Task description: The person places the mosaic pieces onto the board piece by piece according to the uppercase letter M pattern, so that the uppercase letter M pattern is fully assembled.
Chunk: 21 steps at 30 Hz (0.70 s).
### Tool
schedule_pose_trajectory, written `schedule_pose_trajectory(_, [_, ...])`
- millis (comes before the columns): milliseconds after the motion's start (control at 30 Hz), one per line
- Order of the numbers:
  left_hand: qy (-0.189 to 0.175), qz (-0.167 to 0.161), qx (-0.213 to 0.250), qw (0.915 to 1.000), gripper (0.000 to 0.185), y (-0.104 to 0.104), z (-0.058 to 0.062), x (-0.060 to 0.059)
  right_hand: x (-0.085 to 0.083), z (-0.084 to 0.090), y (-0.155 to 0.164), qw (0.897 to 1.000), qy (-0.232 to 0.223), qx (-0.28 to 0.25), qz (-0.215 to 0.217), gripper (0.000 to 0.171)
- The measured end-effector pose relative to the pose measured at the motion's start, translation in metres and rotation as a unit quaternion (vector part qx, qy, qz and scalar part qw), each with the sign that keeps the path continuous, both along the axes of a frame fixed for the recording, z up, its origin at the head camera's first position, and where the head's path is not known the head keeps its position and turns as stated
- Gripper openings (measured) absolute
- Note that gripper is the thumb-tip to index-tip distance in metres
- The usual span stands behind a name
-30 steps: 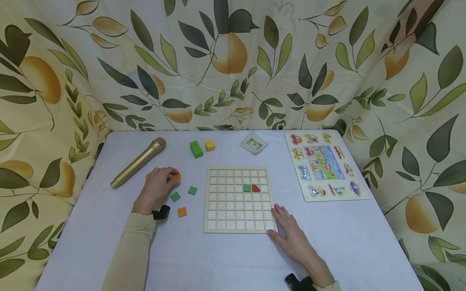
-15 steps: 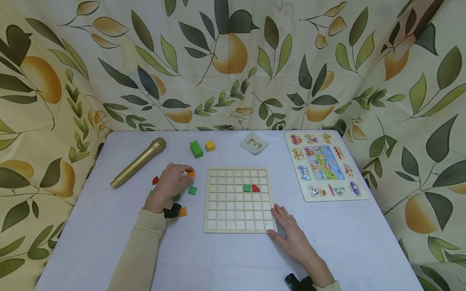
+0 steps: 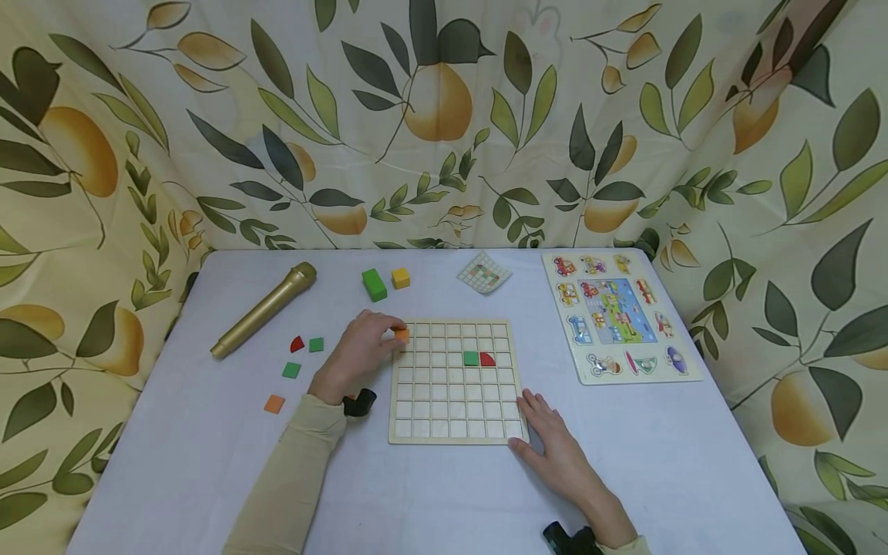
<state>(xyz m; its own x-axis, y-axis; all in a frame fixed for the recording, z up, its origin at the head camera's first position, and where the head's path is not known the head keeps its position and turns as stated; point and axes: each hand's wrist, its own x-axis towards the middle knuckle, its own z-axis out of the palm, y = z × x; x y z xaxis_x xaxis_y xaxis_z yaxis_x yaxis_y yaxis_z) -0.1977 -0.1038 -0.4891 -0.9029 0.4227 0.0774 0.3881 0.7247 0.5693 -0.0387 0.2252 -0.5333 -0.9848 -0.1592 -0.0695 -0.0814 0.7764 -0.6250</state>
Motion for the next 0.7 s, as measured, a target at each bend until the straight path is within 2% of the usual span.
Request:
schedule_pose_trajectory(267, [0.009, -0.035, -0.014, 0.9992, 0.028, 0.028, 0.005, 0.004, 0.0, 0.0, 0.001, 1.0, -0.005, -0.001, -0.002, 0.072])
schedule_pose_trajectory(700, [0.026, -0.087, -0.026, 0.9955, 0.027, 0.056, -0.008, -0.001, -0.001, -0.002, 0.001, 1.0, -0.012, 0.007, -0.006, 0.074])
